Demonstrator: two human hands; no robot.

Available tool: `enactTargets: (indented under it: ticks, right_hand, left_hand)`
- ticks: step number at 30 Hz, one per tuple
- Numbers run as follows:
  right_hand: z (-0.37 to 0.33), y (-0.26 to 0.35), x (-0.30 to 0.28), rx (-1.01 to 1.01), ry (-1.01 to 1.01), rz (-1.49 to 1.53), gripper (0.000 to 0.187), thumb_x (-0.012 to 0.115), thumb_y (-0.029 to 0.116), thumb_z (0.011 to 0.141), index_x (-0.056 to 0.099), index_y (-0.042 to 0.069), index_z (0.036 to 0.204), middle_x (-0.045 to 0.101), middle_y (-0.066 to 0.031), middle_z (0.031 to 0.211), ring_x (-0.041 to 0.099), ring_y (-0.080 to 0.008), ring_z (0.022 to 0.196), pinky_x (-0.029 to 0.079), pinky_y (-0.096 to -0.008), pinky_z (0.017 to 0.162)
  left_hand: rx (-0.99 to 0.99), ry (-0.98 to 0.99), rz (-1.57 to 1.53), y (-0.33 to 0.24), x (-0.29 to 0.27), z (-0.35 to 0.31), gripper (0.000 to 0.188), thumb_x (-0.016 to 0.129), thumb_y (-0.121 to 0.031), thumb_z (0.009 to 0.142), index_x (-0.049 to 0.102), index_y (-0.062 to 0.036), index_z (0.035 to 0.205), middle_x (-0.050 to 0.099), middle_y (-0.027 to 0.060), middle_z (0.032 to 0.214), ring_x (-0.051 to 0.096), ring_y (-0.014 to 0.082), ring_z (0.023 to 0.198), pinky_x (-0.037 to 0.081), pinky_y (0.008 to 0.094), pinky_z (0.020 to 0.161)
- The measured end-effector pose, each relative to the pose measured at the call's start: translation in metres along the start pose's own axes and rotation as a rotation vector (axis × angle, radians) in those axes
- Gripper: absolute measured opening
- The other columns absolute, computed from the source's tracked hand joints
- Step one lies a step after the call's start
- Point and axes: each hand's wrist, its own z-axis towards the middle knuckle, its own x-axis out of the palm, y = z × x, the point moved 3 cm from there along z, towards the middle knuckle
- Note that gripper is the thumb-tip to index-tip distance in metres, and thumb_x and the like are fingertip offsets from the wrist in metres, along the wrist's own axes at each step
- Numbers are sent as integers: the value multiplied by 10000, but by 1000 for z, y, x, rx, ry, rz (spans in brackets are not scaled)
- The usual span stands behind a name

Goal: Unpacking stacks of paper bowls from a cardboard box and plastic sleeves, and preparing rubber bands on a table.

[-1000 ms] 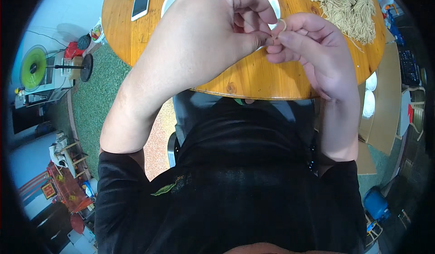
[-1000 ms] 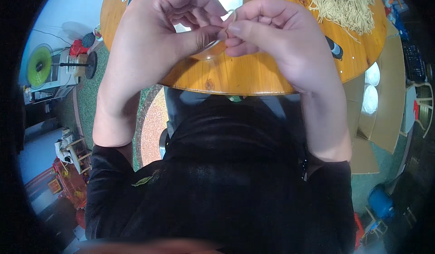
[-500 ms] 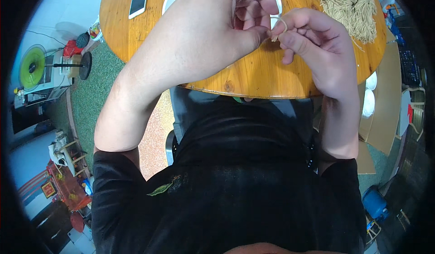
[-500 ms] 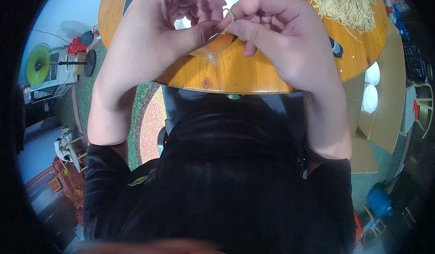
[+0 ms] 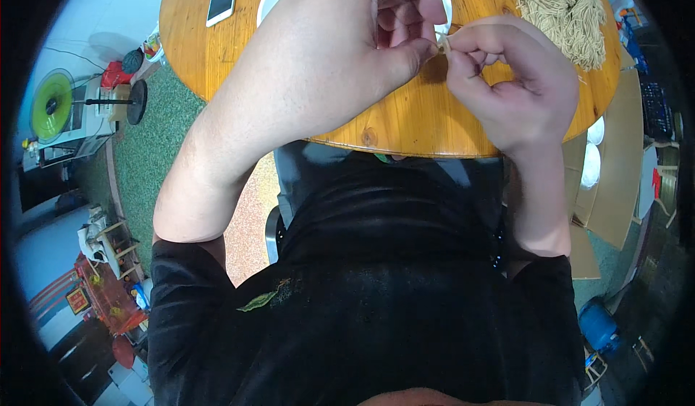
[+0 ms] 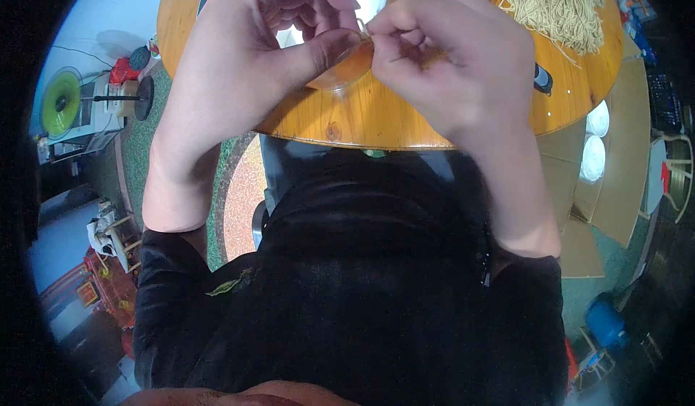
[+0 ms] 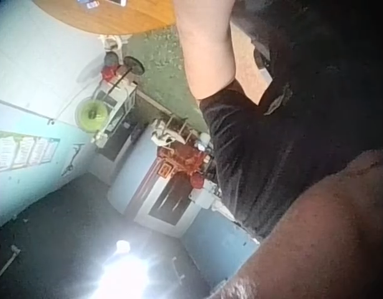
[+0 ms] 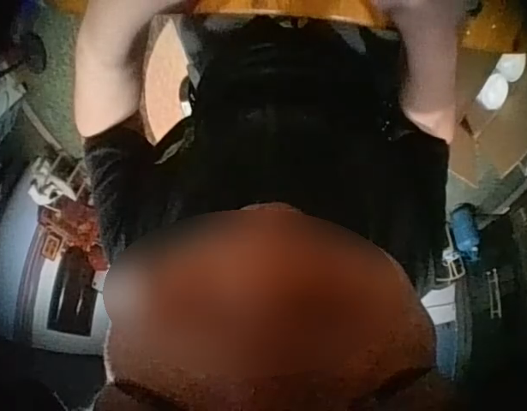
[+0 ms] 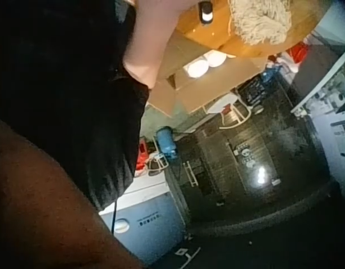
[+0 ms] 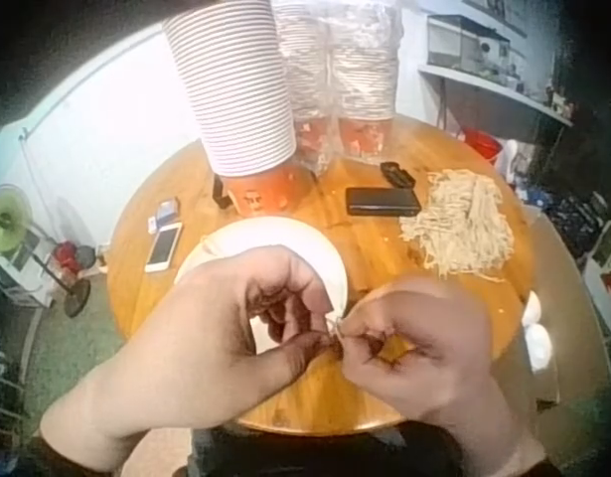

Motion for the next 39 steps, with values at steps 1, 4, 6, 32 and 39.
enactTargets:
  ticks: [1,4,6,32,39]
  right_hand:
    - [-1,2,2,-43,-55,-58,151,836,48,778,779,86,913,679,-26,792,672,-156,702,528,-275,629]
    - [-2,-4,10,-333,-223,-177,160,843,49,781,768,98,913,699,-45,804,701,-195,721,555,-301,637]
    - [-8,-11,18,-385,-292,-207,170,849,36,784,764,92,920,719,-51,826,710,-202,737,563,-302,644]
    - [-21,-14,28,-336,-328,-20,264,834,-68,835,743,9,1071,766,-119,1004,740,-233,843,590,-306,729]
    - [-34,-11,31,92,-322,552,135,742,-85,962,689,-38,1077,717,-97,1063,706,-118,911,572,-247,829]
  left_hand:
    - [3,-7,17,0,0,0,189,732,75,900,652,-16,1045,650,17,901,615,85,804,525,245,735]
    - [18,-3,61,1,0,0,174,736,65,904,656,-11,1038,665,18,905,622,87,801,529,245,739]
    - [33,16,86,1,1,2,166,738,60,907,658,-9,1036,673,19,910,628,89,801,532,244,743]
    - [-34,-91,-229,10,-1,0,248,690,123,962,676,5,1180,694,-7,949,633,35,827,506,198,731]
    - [-127,-31,-9,4,-4,0,292,664,113,917,683,9,1190,677,-7,910,597,45,777,502,212,704]
